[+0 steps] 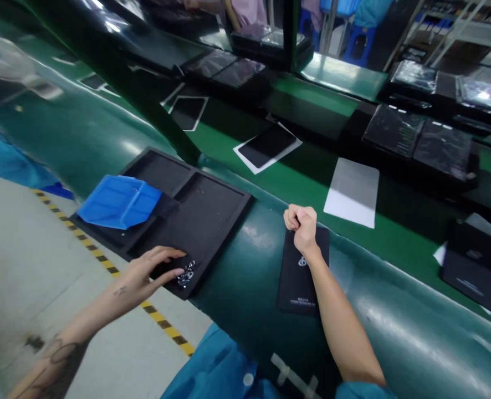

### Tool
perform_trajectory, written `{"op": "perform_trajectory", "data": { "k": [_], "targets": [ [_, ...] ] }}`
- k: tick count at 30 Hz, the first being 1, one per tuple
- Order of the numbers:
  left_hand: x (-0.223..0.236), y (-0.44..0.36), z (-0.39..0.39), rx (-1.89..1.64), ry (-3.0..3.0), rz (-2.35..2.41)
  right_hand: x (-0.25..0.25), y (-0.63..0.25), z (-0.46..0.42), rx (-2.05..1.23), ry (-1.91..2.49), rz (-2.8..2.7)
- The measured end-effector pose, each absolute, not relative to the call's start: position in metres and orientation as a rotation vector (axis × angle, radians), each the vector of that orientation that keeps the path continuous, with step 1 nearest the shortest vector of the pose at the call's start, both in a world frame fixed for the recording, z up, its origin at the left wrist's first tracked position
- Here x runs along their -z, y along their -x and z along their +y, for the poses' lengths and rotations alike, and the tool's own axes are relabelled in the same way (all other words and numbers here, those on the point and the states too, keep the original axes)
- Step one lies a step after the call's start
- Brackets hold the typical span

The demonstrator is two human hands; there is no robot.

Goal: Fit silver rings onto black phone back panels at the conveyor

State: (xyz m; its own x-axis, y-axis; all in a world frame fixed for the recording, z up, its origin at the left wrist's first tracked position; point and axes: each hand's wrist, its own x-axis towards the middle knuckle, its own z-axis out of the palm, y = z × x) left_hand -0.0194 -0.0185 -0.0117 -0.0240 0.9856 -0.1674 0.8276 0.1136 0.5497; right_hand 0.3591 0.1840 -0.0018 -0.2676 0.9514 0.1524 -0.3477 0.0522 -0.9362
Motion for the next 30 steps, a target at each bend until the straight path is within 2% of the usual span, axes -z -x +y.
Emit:
{"op": "perform_trajectory", "data": {
  "k": [7,15,18,21,26,30],
  "targets": [
    [0.012,-0.003,-0.02,-0.266,-1.747,1.888,0.03,-0.365,0.176,-1.347,0.71,-1.575],
    [-0.003,-0.013,-0.014,-0.314,-1.659,1.837,0.037,-0.364,0.169,-1.206,0.676,-1.599],
    [-0.001,-0.01,-0.009,-0.393,-1.655,1.914,0.035,-0.364,0.169,-1.218,0.69,-1.6],
    [-0.005,-0.018,0.003,-0.621,-1.629,1.969,0.036,-0.364,0.169,-1.217,0.685,-1.589],
    [-0.01,-0.079,0.023,-0.863,-1.509,1.646,0.037,-0.361,0.167,-1.172,0.668,-1.578],
    [0.035,-0.153,0.026,-0.957,-1.375,1.188,0.037,-0.359,0.166,-1.14,0.647,-1.564]
  ]
}}
